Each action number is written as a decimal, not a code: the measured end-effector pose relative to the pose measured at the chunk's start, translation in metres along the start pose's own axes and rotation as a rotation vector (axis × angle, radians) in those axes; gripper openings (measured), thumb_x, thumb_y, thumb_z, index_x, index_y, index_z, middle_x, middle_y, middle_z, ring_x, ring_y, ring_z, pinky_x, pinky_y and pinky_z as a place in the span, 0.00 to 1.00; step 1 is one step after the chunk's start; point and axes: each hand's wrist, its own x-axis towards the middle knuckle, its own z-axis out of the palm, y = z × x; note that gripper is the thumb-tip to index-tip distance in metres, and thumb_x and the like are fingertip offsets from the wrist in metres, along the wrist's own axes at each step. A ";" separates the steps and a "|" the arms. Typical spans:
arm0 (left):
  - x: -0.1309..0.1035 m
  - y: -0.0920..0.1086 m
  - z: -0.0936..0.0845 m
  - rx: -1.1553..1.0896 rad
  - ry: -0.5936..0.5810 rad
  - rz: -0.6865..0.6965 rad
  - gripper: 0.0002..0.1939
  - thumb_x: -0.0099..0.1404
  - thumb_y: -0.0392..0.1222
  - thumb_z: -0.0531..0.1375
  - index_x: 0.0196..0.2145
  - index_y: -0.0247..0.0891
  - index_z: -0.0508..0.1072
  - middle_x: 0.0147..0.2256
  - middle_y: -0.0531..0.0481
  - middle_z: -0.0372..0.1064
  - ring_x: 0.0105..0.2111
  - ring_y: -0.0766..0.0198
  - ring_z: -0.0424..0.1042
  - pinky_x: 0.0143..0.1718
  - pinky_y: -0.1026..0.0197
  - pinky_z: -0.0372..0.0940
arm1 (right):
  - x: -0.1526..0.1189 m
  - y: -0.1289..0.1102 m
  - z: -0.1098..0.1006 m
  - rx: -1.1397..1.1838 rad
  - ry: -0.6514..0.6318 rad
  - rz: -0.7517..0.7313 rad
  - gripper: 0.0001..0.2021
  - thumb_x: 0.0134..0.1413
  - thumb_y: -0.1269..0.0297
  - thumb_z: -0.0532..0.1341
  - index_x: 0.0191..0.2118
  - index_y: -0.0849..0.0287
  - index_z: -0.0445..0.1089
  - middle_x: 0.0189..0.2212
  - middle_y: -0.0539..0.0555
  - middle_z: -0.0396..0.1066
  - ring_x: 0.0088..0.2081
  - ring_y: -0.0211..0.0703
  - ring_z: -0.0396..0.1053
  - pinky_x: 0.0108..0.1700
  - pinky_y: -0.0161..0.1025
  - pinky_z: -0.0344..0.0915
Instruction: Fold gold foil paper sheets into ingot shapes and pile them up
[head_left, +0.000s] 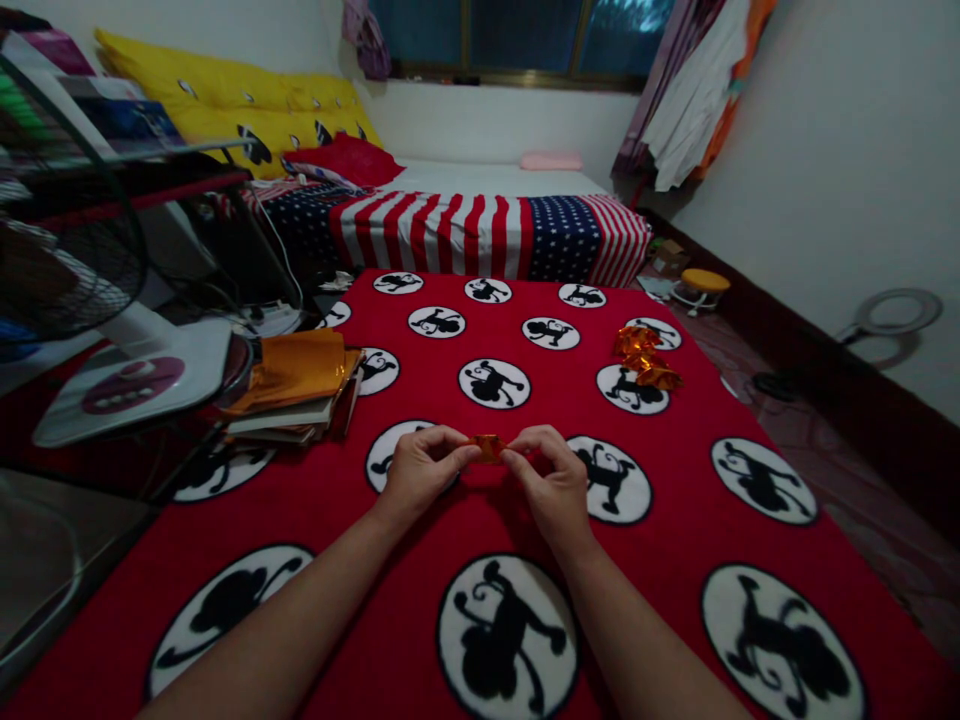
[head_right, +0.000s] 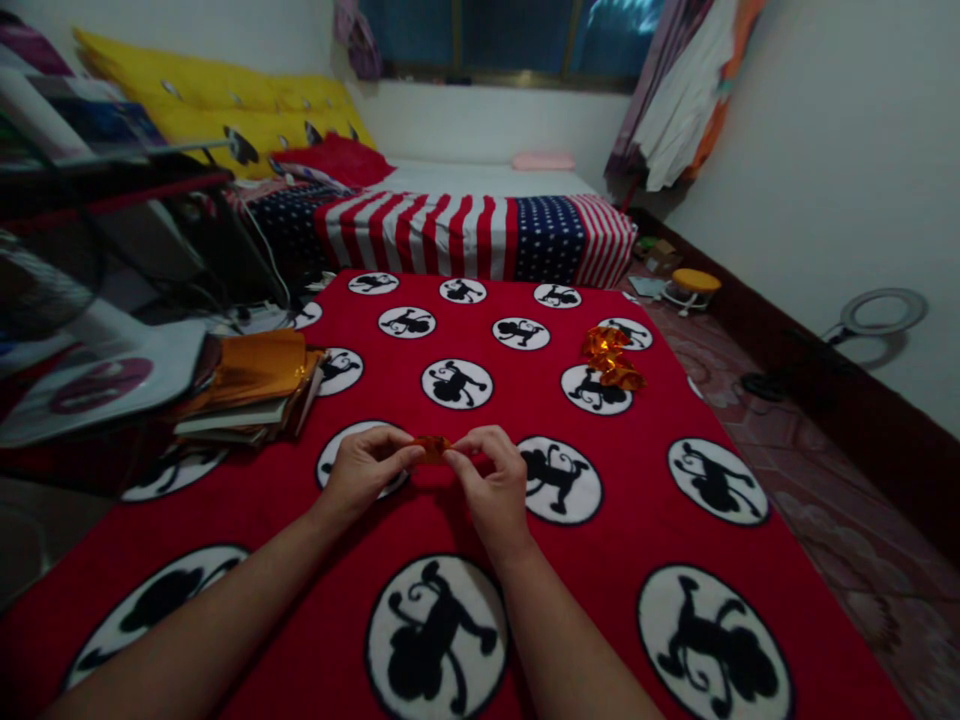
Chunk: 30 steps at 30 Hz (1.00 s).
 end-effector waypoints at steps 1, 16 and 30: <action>0.000 0.000 0.000 0.002 -0.001 -0.001 0.09 0.51 0.43 0.68 0.26 0.34 0.77 0.23 0.50 0.74 0.22 0.68 0.70 0.23 0.69 0.61 | 0.000 0.000 0.000 0.008 -0.010 0.009 0.05 0.54 0.69 0.64 0.28 0.57 0.70 0.30 0.50 0.68 0.35 0.40 0.67 0.38 0.37 0.62; -0.001 0.003 0.000 0.016 -0.021 -0.001 0.09 0.52 0.44 0.68 0.25 0.34 0.77 0.22 0.50 0.74 0.21 0.68 0.69 0.22 0.69 0.61 | 0.001 0.001 -0.002 0.012 -0.040 0.051 0.05 0.52 0.67 0.64 0.26 0.56 0.71 0.30 0.51 0.69 0.35 0.42 0.68 0.41 0.39 0.63; 0.001 0.002 -0.003 0.019 -0.142 -0.018 0.12 0.53 0.47 0.67 0.26 0.34 0.77 0.22 0.51 0.72 0.21 0.69 0.66 0.23 0.69 0.59 | 0.001 0.006 -0.003 0.292 -0.056 0.324 0.06 0.44 0.63 0.69 0.24 0.58 0.74 0.28 0.52 0.76 0.32 0.42 0.73 0.38 0.38 0.68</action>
